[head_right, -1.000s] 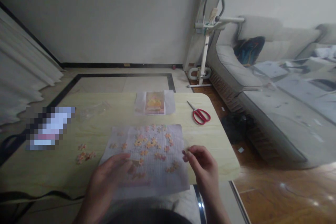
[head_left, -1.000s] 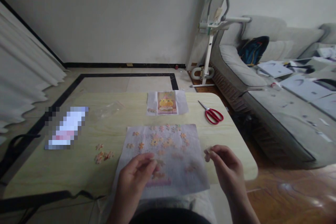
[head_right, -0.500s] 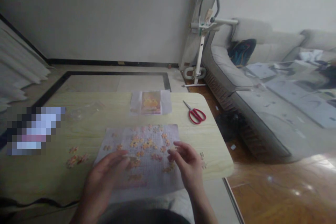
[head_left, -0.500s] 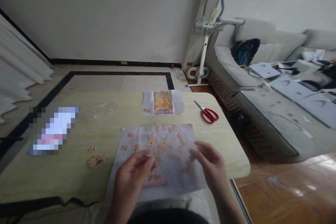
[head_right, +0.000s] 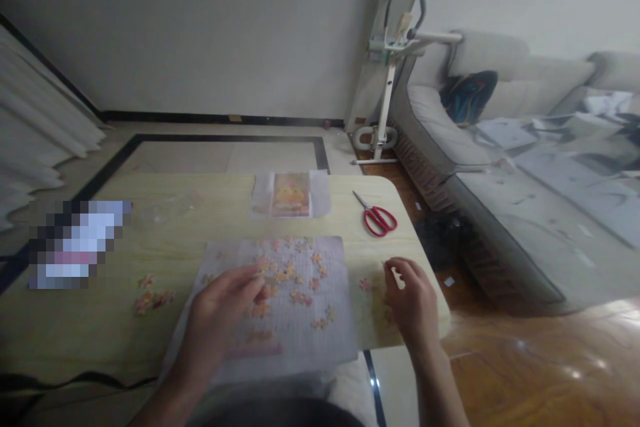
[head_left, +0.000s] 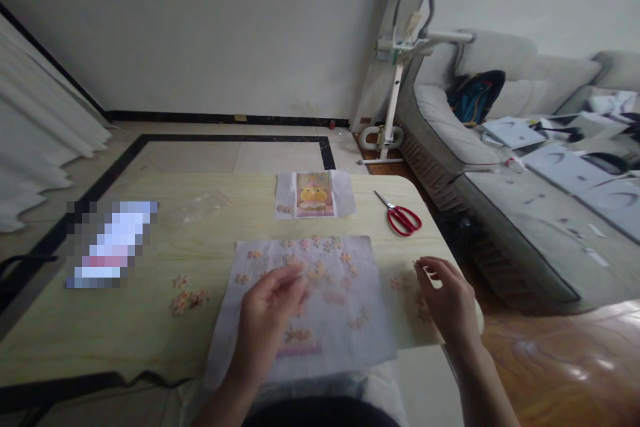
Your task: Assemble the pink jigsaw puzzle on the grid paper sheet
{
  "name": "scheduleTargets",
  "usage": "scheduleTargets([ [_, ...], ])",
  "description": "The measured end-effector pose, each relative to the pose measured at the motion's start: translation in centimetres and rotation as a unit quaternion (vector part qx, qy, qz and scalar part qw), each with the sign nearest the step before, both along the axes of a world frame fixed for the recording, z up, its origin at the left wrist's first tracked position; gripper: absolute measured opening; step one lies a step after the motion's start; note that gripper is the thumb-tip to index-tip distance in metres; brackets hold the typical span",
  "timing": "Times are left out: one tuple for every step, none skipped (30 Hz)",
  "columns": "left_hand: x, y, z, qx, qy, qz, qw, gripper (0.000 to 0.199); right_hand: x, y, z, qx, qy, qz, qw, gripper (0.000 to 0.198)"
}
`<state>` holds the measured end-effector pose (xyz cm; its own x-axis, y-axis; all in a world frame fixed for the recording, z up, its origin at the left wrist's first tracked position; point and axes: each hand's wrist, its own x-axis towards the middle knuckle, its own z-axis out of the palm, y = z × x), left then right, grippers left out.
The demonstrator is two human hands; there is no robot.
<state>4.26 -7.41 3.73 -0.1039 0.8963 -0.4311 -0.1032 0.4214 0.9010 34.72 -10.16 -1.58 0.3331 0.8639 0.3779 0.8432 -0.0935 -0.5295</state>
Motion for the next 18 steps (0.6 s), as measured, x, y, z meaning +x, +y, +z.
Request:
scheduleTargets([
  [0.1,0.5,-0.2,0.017,0.015,-0.010,1.000,0.040,0.7,0.0,-0.4,-0.009,-0.028,0.000,1.000,0.020],
  [0.2,1.1,-0.4,0.040,0.034,-0.018,0.998,0.036,1.4,0.0,-0.7,-0.018,-0.048,0.001,0.999,0.021],
  [0.3,1.7,-0.6,0.067,0.056,-0.027,0.996,0.031,1.9,-0.1,-1.0,-0.027,-0.062,0.005,0.998,0.022],
  [0.5,2.4,-0.9,0.097,0.082,-0.037,0.991,0.027,2.4,-0.3,-1.2,-0.037,-0.075,0.013,0.996,0.023],
  [0.7,3.1,-1.3,0.126,0.109,-0.048,0.985,0.024,2.8,-0.5,-1.3,-0.043,-0.087,0.020,0.995,0.024],
  [0.8,3.9,-1.7,0.152,0.138,-0.062,0.977,0.023,3.1,-0.7,-1.3,-0.049,-0.099,0.028,0.994,0.025],
  [1.1,4.7,-2.1,0.174,0.170,-0.077,0.967,0.023,3.3,-0.8,-1.2,-0.052,-0.108,0.035,0.992,0.026],
  [1.3,5.4,-2.4,0.190,0.207,-0.092,0.955,0.023,3.2,-0.9,-0.9,-0.051,-0.115,0.038,0.991,0.027],
  [1.6,6.1,-2.8,0.202,0.244,-0.105,0.943,0.023,3.0,-0.8,-0.5,-0.044,-0.115,0.036,0.992,0.026],
  [1.9,6.7,-3.1,0.210,0.279,-0.117,0.930,0.023,2.6,-0.6,-0.1,-0.035,-0.109,0.034,0.993,0.026],
  [2.2,7.3,-3.4,0.215,0.308,-0.125,0.918,0.023,1.9,-0.2,0.3,-0.024,-0.098,0.032,0.994,0.025],
  [2.5,7.8,-3.7,0.218,0.329,-0.133,0.909,0.022,1.1,0.3,0.7,-0.013,-0.084,0.036,0.996,0.023],
  [2.8,8.3,-3.9,0.222,0.342,-0.141,0.902,0.021,0.0,1.0,1.0,-0.010,-0.066,0.056,0.996,0.022],
  [3.2,8.6,-4.1,0.226,0.349,-0.148,0.897,0.019,-1.1,1.8,1.2,0.000,-0.051,0.090,0.995,0.021],
  [3.4,9.0,-4.3,0.230,0.351,-0.157,0.894,0.018,-2.2,2.7,1.4,0.001,-0.039,0.121,0.992,0.021],
  [3.7,9.2,-4.4,0.236,0.353,-0.167,0.890,0.017,-3.3,3.7,1.5,-0.001,-0.030,0.144,0.989,0.021],
  [3.9,9.4,-4.6,0.242,0.354,-0.176,0.886,0.017,-4.3,4.6,1.5,-0.012,-0.024,0.159,0.987,0.022],
  [4.0,9.6,-4.8,0.248,0.354,-0.184,0.883,0.017,-5.2,5.4,1.5,-0.024,-0.024,0.171,0.985,0.023],
])
